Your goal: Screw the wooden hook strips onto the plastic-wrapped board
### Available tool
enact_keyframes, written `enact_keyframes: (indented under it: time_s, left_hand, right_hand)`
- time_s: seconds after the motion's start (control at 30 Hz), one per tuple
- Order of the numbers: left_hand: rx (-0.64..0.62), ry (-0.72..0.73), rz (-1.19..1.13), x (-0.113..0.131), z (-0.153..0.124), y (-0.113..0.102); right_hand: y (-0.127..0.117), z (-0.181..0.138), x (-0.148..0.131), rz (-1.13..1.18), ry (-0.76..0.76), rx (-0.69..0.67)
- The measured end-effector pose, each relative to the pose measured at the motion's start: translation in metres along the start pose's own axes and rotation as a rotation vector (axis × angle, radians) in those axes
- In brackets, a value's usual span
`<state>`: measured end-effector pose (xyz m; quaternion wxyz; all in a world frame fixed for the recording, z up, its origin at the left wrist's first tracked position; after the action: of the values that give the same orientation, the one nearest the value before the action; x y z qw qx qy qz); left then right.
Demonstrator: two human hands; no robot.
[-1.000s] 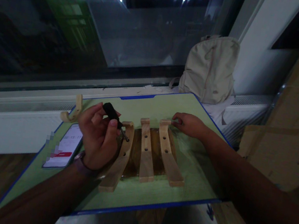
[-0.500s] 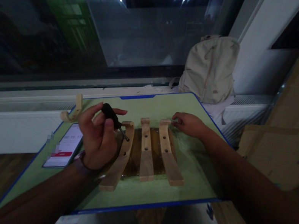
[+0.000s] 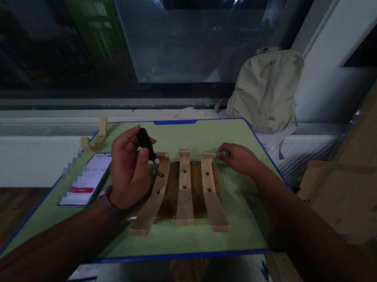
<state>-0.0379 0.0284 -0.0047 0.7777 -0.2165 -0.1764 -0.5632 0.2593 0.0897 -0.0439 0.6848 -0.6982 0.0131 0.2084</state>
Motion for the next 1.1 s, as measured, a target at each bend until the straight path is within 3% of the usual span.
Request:
enact_keyframes:
  time_s: [0.23,0.67,0.9,1.1]
  left_hand:
    - [0.008,0.048,-0.045,0.002,0.000,0.001]
    - [-0.045,-0.075,0.033,-0.008,-0.010,0.001]
    - [-0.025,0.016,0.044,0.001,-0.006,0.005]
    - [-0.078,0.035,0.036,0.006,-0.004,0.009]
  right_hand:
    - [-0.002,-0.002,-0.002,-0.004,0.009,-0.002]
    - [-0.003,-0.004,0.000,0.002,-0.008,-0.005]
    - [-0.005,-0.005,0.005,0.077,-0.081,0.041]
    - [-0.005,-0.002,0.009,0.118,-0.110,0.067]
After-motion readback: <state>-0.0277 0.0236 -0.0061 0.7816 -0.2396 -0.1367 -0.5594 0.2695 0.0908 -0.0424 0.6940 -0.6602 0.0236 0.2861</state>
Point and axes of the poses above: each hand's wrist, its own z-axis towards the middle knuckle, its own y-axis out of the palm, x = y × z, the point moved 2 cm from there along z, towards the middle knuckle, and after that the axes turned 4 degrees about z, right-handed, at the moved point
